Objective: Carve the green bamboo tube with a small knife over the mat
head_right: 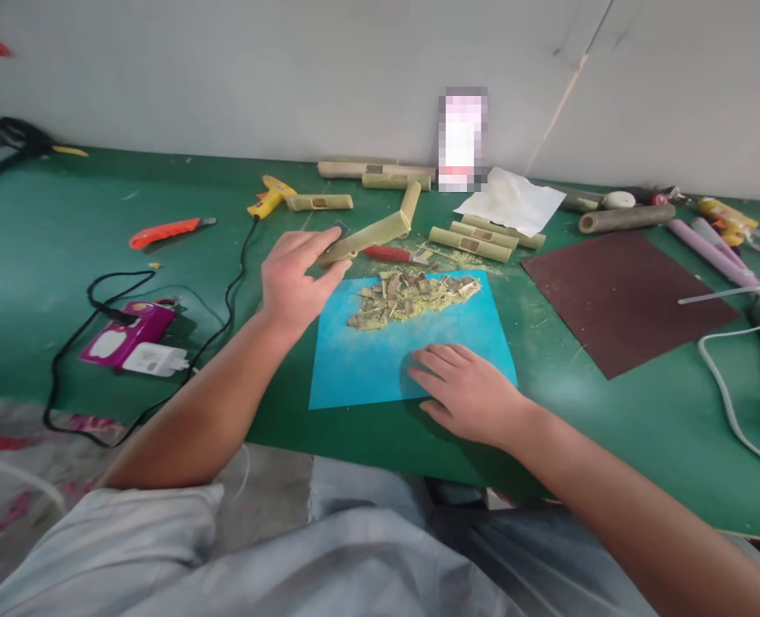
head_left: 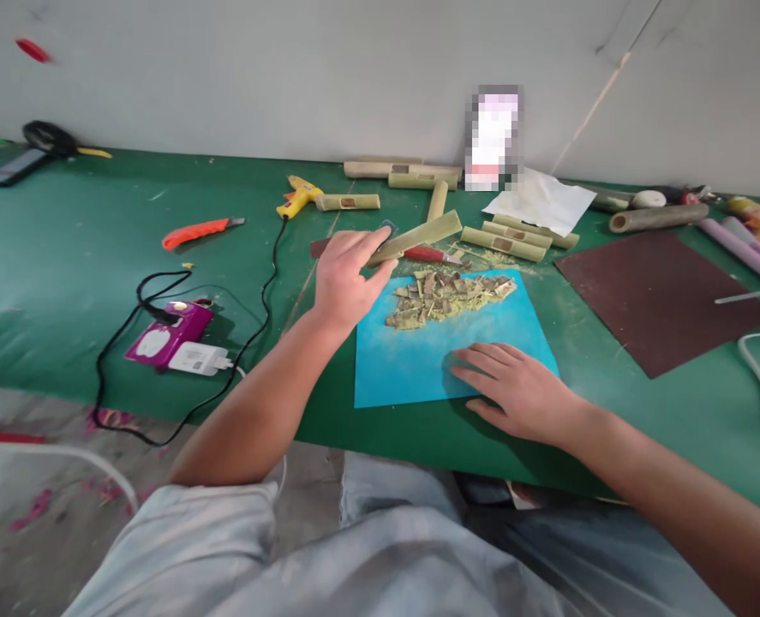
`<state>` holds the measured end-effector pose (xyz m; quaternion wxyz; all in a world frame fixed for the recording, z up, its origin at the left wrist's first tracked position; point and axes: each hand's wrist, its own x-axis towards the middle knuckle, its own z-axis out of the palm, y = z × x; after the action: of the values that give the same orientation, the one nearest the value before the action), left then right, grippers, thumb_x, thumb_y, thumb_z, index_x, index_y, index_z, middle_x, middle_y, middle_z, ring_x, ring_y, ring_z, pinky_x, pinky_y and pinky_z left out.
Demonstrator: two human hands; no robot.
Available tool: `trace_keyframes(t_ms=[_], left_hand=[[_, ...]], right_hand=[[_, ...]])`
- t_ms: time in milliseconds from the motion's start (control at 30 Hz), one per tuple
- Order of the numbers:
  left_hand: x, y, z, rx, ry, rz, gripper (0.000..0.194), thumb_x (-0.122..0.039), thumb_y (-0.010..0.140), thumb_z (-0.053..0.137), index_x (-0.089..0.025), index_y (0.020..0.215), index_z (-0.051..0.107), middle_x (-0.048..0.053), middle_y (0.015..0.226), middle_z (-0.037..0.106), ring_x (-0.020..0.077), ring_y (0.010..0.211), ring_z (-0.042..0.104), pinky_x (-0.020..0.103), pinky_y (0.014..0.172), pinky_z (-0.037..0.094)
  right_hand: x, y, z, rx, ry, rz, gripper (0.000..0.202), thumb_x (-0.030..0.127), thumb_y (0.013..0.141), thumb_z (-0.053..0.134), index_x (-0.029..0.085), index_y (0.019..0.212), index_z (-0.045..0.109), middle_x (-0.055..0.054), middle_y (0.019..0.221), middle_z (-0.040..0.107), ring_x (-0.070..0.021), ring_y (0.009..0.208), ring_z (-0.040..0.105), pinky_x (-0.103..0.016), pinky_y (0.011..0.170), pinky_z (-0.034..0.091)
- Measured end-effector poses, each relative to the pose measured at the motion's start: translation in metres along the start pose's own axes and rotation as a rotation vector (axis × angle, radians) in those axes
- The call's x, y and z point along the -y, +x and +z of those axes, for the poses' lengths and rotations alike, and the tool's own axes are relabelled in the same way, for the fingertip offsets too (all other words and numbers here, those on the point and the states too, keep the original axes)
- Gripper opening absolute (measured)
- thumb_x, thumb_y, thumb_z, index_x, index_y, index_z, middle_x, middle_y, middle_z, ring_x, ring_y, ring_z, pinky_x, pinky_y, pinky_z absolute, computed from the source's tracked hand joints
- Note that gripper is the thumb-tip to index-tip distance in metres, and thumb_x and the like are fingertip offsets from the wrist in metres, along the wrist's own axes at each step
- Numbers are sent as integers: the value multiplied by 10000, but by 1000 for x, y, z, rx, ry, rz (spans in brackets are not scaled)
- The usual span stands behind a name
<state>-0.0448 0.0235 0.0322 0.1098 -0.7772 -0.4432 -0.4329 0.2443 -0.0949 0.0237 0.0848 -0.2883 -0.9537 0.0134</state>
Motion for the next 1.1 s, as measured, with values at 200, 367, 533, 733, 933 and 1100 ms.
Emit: trace_keyframes(t_ms=[200, 367, 533, 733, 933, 1100], left_hand=[[-4, -2, 1, 27, -23, 7, 313, -260, 908, 668, -205, 1215, 679, 69, 1124, 746, 225, 1035, 681, 392, 942, 548], [-9, -5, 5, 31, -61, 78, 312, -263, 925, 648, -191, 1227, 675, 77, 1083, 751, 216, 995, 680, 381, 927, 549], [-17, -11, 9, 94, -89, 73, 306, -238, 919, 644, -175, 1216, 681, 77, 1061, 751, 213, 983, 680, 359, 906, 558], [-28, -23, 23, 323, -210, 112, 332, -261, 899, 665, -176, 1219, 675, 90, 1078, 748, 233, 988, 682, 384, 908, 561], [-35, -25, 30, 443, -314, 228, 316, -257, 922, 664, -148, 1219, 669, 120, 1081, 745, 252, 1007, 688, 413, 901, 571], [-38, -23, 25, 452, -302, 266, 313, -264, 943, 651, -139, 1229, 656, 129, 1081, 739, 254, 1012, 686, 415, 901, 573]], right_hand=[[2, 24, 11, -18, 43, 38, 353, 282, 948, 570, 142, 1258, 663, -172, 1350, 634, -290, 1225, 574, -521, 1052, 460], [14, 43, 19, -51, 45, 157, 351, 262, 947, 561, 114, 1244, 678, -206, 1324, 641, -310, 1225, 574, -547, 1066, 441], [22, 53, 12, -119, 98, 162, 387, 323, 915, 609, 92, 1219, 674, -194, 1287, 656, -319, 1210, 577, -518, 1069, 445], [-10, 41, -21, -475, -39, 229, 337, 256, 931, 555, 148, 1241, 630, -178, 1294, 635, -310, 1206, 566, -498, 985, 479], [-40, 32, -4, -273, -102, 370, 271, 329, 903, 603, 154, 1093, 683, -137, 1069, 688, -285, 980, 601, -424, 825, 484], [-45, 24, 6, -239, -109, 390, 244, 331, 902, 592, 153, 1031, 698, -115, 983, 685, -260, 907, 583, -380, 770, 447]])
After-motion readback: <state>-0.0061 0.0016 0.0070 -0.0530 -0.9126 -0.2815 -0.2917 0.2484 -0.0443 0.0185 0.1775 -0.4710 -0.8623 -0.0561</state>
